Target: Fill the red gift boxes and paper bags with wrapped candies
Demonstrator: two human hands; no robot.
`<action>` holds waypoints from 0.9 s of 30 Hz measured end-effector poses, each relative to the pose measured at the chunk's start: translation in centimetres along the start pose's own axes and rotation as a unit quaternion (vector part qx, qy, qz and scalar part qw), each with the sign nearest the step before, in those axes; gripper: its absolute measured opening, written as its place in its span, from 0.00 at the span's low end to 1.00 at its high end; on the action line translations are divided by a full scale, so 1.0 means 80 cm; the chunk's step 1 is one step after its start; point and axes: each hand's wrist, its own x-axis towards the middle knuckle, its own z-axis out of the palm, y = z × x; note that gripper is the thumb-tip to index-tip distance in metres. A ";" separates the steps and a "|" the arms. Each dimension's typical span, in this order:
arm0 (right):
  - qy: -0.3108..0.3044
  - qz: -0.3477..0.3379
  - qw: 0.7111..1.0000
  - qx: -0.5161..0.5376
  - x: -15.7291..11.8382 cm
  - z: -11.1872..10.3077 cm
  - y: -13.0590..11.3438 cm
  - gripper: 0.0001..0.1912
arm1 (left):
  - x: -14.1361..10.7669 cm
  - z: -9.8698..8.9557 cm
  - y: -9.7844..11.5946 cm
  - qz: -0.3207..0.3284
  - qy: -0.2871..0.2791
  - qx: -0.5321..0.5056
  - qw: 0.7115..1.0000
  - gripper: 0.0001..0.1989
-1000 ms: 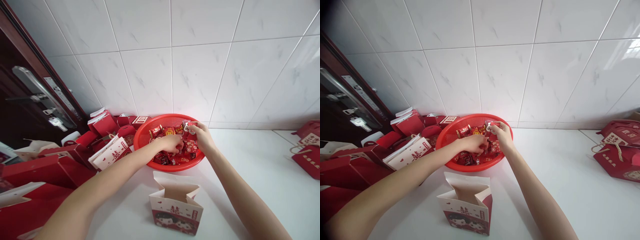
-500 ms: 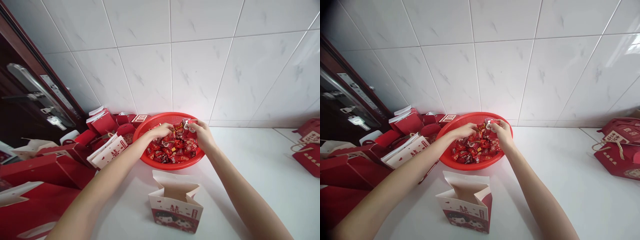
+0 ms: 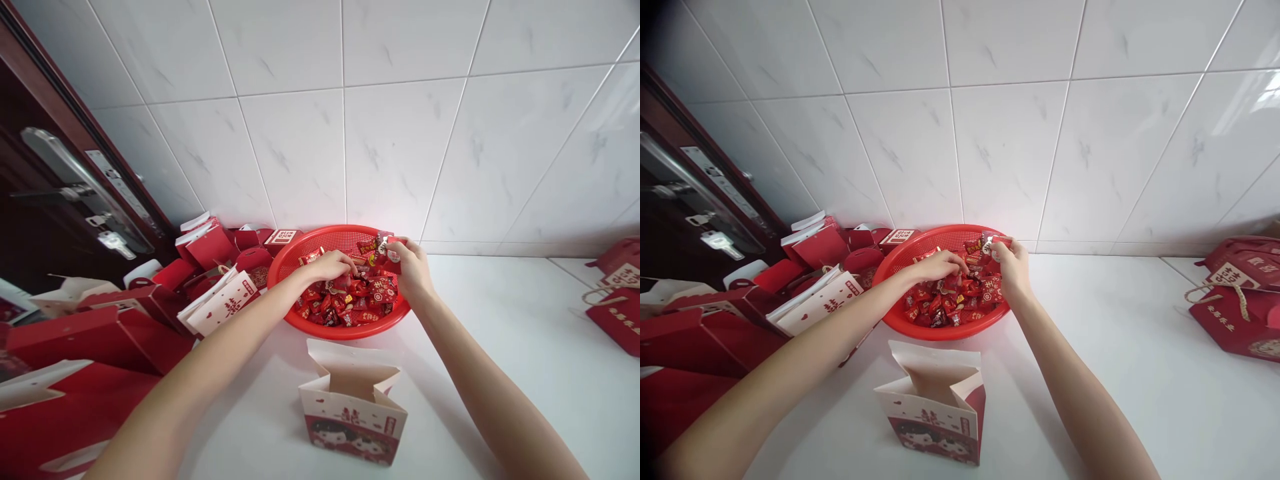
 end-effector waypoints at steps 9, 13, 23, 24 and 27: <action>0.027 -0.041 0.999 0.010 0.000 -0.002 -0.003 0.07 | 0.003 0.019 0.027 0.152 -0.014 0.046 0.987 0.17; 0.033 -0.035 0.999 0.013 0.001 -0.004 -0.001 0.07 | 0.015 0.046 0.050 0.225 -0.108 0.139 0.958 0.10; 0.050 -0.016 0.998 0.043 0.002 -0.002 -0.002 0.08 | 0.008 0.032 0.050 0.048 -0.170 0.297 0.938 0.04; 0.046 -0.017 0.998 0.044 0.001 -0.002 -0.002 0.08 | 0.007 0.027 0.047 0.014 -0.172 0.301 0.938 0.04; 0.039 -0.017 0.998 0.046 0.001 -0.002 -0.002 0.08 | 0.008 0.016 0.039 -0.024 -0.129 0.299 0.945 0.10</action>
